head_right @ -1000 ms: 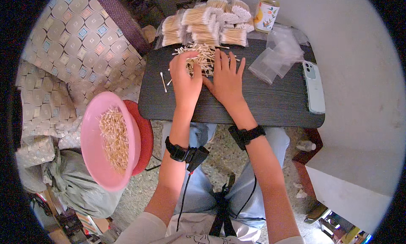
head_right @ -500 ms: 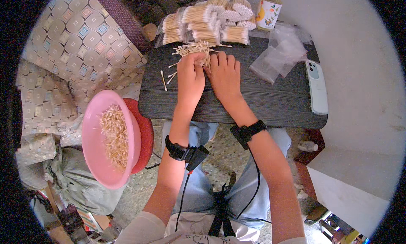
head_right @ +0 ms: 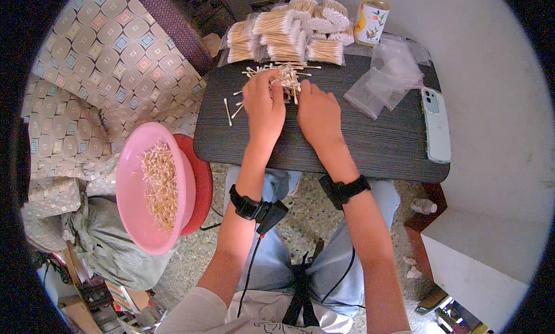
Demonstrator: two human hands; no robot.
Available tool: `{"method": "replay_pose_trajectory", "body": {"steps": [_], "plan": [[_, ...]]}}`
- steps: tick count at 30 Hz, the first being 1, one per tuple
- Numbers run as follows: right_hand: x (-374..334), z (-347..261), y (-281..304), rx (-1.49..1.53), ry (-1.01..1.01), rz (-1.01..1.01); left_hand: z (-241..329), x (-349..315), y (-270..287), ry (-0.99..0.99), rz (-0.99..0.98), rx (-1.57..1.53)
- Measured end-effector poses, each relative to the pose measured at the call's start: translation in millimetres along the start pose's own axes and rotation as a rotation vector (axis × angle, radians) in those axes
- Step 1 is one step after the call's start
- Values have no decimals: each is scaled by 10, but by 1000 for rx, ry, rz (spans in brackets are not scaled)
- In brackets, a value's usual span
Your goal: The recorder is counting and packing cotton swabs into small plastic bags.
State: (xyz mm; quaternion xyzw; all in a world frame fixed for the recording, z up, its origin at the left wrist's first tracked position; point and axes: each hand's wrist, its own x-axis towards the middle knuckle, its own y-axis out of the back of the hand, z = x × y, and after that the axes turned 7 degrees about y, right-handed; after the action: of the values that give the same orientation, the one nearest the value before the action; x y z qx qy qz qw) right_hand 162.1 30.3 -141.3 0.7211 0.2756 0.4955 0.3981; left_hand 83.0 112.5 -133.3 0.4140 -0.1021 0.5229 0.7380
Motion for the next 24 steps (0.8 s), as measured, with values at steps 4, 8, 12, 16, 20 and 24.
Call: {"method": "replay_pose_trajectory", "body": {"steps": [4, 8, 12, 16, 20, 24], "plan": [[-52, 6, 140, 116, 1, -27, 30, 15, 30, 89, 83, 35], [-70, 15, 173, 207, -36, -2, 58, 11, -64, 313, 31, -407], [-48, 10, 189, 297, -80, -32, 107, -4, -112, 321, -89, -443], [-25, 22, 219, 365, -53, 66, 128, -4, -116, 288, -99, -441], [16, 15, 242, 416, -66, 135, 147, 21, -63, 309, -120, -461], [15, 30, 240, 421, -111, 156, 80, 28, -21, 297, -308, -197]]}}
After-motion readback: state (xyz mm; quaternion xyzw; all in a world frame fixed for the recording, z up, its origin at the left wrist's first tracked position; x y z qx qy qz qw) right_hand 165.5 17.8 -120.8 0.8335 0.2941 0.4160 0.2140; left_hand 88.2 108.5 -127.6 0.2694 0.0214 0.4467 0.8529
